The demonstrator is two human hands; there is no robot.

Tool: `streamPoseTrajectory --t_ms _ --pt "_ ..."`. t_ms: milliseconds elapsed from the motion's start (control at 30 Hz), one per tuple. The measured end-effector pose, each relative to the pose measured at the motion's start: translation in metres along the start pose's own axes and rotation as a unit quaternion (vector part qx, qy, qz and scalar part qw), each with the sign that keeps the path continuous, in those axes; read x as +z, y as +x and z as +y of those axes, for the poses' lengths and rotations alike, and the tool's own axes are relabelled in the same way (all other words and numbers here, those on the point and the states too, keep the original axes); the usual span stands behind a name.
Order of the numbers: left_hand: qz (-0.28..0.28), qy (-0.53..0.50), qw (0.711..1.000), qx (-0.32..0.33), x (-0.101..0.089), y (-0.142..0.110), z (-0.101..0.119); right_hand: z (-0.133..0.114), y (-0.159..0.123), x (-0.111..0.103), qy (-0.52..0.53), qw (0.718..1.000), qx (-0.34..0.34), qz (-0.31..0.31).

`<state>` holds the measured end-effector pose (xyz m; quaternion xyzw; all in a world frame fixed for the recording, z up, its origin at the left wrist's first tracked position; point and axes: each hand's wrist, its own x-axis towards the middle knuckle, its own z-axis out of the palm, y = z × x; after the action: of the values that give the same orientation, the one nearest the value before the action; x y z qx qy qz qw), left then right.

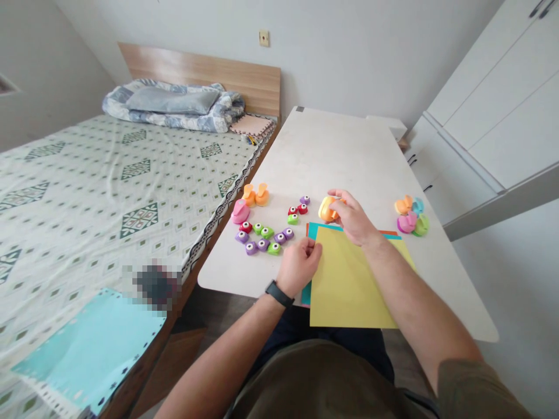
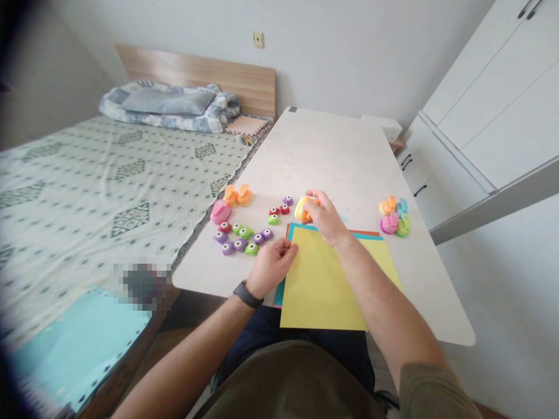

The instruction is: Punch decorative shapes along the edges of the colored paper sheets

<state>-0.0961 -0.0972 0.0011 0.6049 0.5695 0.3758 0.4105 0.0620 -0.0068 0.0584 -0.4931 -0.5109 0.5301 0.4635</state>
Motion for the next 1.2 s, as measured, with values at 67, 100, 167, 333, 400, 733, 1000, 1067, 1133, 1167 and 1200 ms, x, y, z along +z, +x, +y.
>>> streamPoseTrajectory --t_ms 67,100,167,333,400,733,1000,1067,1133,1167,1200 --pt "0.010 0.009 1.000 0.007 0.001 0.000 0.003 0.006 -0.001 -0.004 0.005 1.000 0.007 -0.002" --pt "0.014 0.011 1.000 0.012 0.001 0.000 0.004 0.009 -0.001 -0.005 0.000 1.000 0.005 -0.002" --pt "0.017 0.010 1.000 0.021 0.003 0.000 0.005 0.014 0.000 -0.006 -0.027 1.000 -0.009 0.010" --pt "0.019 0.006 1.000 0.023 0.007 0.003 0.003 0.025 0.000 -0.008 -0.085 0.995 -0.034 0.034" --pt "0.018 0.001 1.000 0.023 0.008 0.004 0.002 0.028 0.000 -0.009 -0.088 0.995 -0.031 0.043" --pt "0.005 0.013 1.000 0.015 0.010 0.008 0.000 0.034 0.001 -0.017 -0.101 0.989 -0.055 0.097" --pt "0.004 0.010 1.000 0.018 0.010 0.007 0.003 0.038 -0.001 -0.015 -0.135 0.984 -0.054 0.101" --pt "0.006 0.016 1.000 0.021 0.010 0.007 0.002 0.038 -0.001 -0.015 -0.134 0.985 -0.056 0.098" --pt "0.009 0.021 0.999 0.024 0.010 0.007 0.002 0.039 -0.001 -0.015 -0.135 0.985 -0.058 0.091" --pt "0.010 0.022 0.999 0.026 0.010 0.007 0.002 0.039 -0.002 -0.014 -0.137 0.985 -0.058 0.089" --pt "0.011 0.022 0.999 0.027 0.009 0.007 0.003 0.039 -0.002 -0.014 -0.139 0.984 -0.058 0.090"
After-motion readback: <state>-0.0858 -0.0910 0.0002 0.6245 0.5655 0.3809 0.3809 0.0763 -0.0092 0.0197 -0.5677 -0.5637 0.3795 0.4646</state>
